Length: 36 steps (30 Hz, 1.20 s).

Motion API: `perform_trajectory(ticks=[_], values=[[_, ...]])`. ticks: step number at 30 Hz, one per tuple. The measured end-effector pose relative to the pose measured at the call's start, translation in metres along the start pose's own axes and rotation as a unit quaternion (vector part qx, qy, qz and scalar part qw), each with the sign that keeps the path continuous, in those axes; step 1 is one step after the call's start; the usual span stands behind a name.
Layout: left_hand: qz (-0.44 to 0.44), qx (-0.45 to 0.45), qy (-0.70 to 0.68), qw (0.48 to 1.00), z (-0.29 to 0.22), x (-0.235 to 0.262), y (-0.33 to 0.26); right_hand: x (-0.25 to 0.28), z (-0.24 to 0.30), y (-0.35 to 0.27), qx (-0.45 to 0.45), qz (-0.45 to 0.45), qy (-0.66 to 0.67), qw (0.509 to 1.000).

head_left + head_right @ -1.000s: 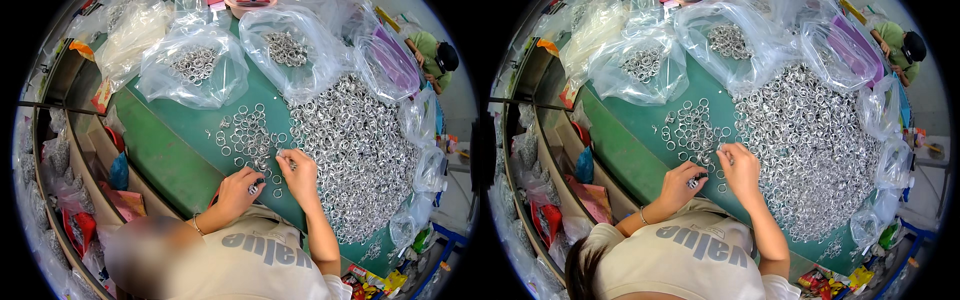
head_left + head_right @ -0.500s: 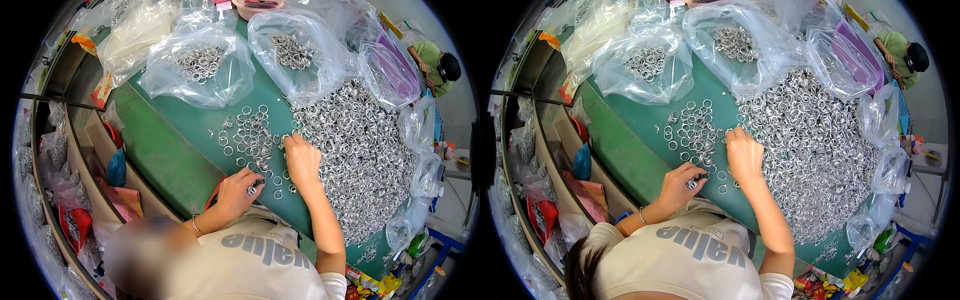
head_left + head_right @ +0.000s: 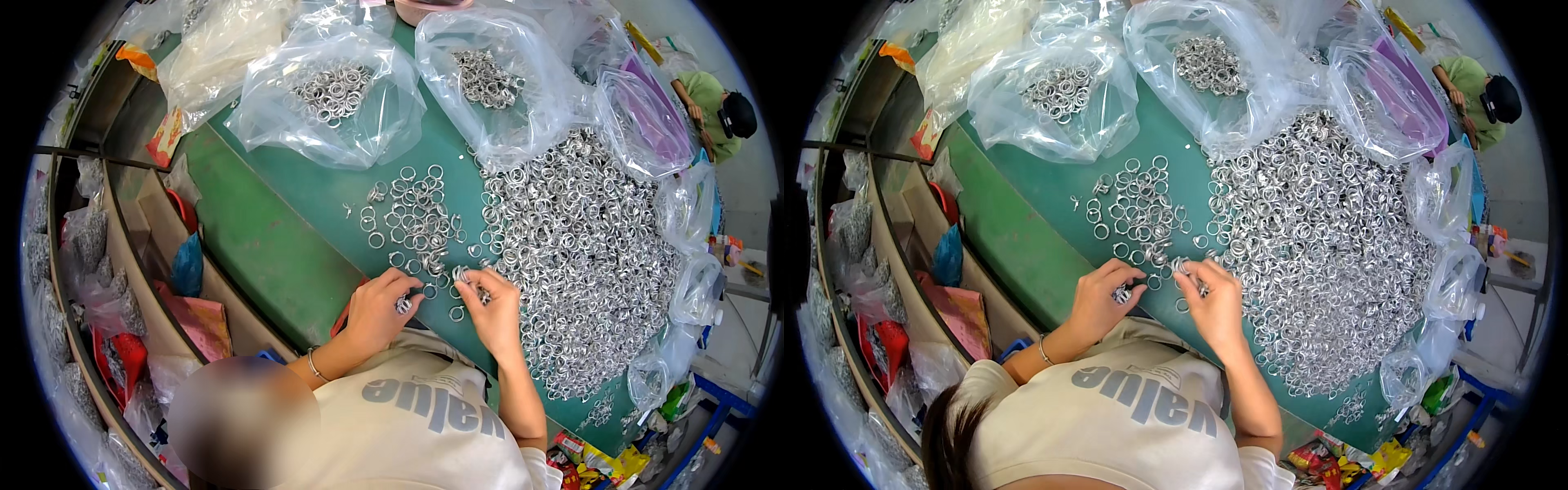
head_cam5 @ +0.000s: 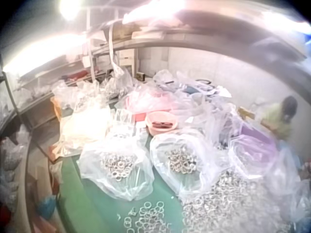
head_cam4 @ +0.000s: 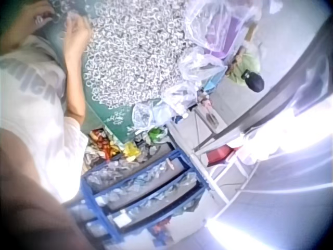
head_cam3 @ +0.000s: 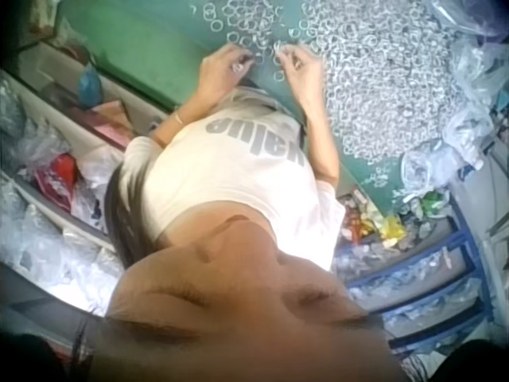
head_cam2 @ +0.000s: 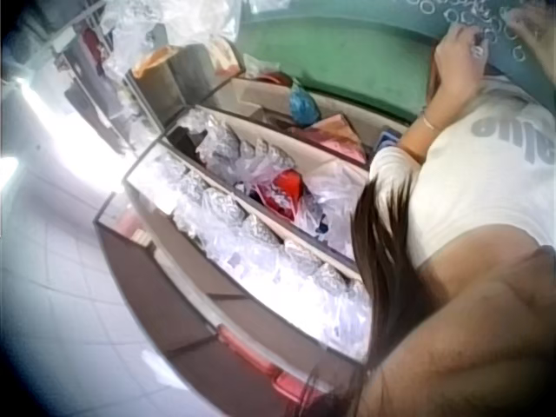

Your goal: The person picks up metal rings from a large pile and puts them into plastic bags on a workbench.

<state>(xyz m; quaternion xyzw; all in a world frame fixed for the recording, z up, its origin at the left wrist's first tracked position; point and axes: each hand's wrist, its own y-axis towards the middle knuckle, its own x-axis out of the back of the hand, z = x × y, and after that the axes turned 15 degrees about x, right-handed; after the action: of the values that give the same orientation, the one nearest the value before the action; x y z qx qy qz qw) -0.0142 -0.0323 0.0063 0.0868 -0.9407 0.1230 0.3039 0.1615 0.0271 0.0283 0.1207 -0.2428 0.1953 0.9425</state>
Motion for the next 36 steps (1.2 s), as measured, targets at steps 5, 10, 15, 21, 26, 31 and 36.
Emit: perform_trajectory(ticks=[5, 10, 15, 21, 26, 31, 36], values=[[0.006, -0.013, 0.017, 1.000, -0.003, -0.002, -0.001, -0.012, 0.005, -0.009, 0.155, 0.023, -0.187, 0.970], [0.023, -0.016, 0.032, 0.999, -0.004, -0.002, -0.005, -0.006, -0.009, -0.005, 0.140, 0.023, -0.316, 0.938], [0.037, -0.039, 0.105, 0.993, -0.006, -0.004, -0.006, -0.006, -0.002, 0.000, 0.159, -0.022, -0.245, 0.956], [0.032, -0.039, 0.154, 0.987, -0.015, 0.000, 0.003, -0.010, -0.005, 0.005, 0.172, 0.042, -0.342, 0.923], [0.004, -0.021, 0.146, 0.989, -0.007, 0.008, 0.006, -0.005, 0.004, 0.011, 0.173, 0.004, -0.301, 0.938], [-0.021, -0.001, 0.123, 0.992, -0.007, 0.009, 0.012, -0.018, -0.001, 0.011, 0.179, 0.066, -0.297, 0.936], [-0.057, 0.009, 0.117, 0.991, 0.000, 0.015, 0.022, -0.004, -0.003, 0.014, 0.144, -0.030, -0.330, 0.933]])
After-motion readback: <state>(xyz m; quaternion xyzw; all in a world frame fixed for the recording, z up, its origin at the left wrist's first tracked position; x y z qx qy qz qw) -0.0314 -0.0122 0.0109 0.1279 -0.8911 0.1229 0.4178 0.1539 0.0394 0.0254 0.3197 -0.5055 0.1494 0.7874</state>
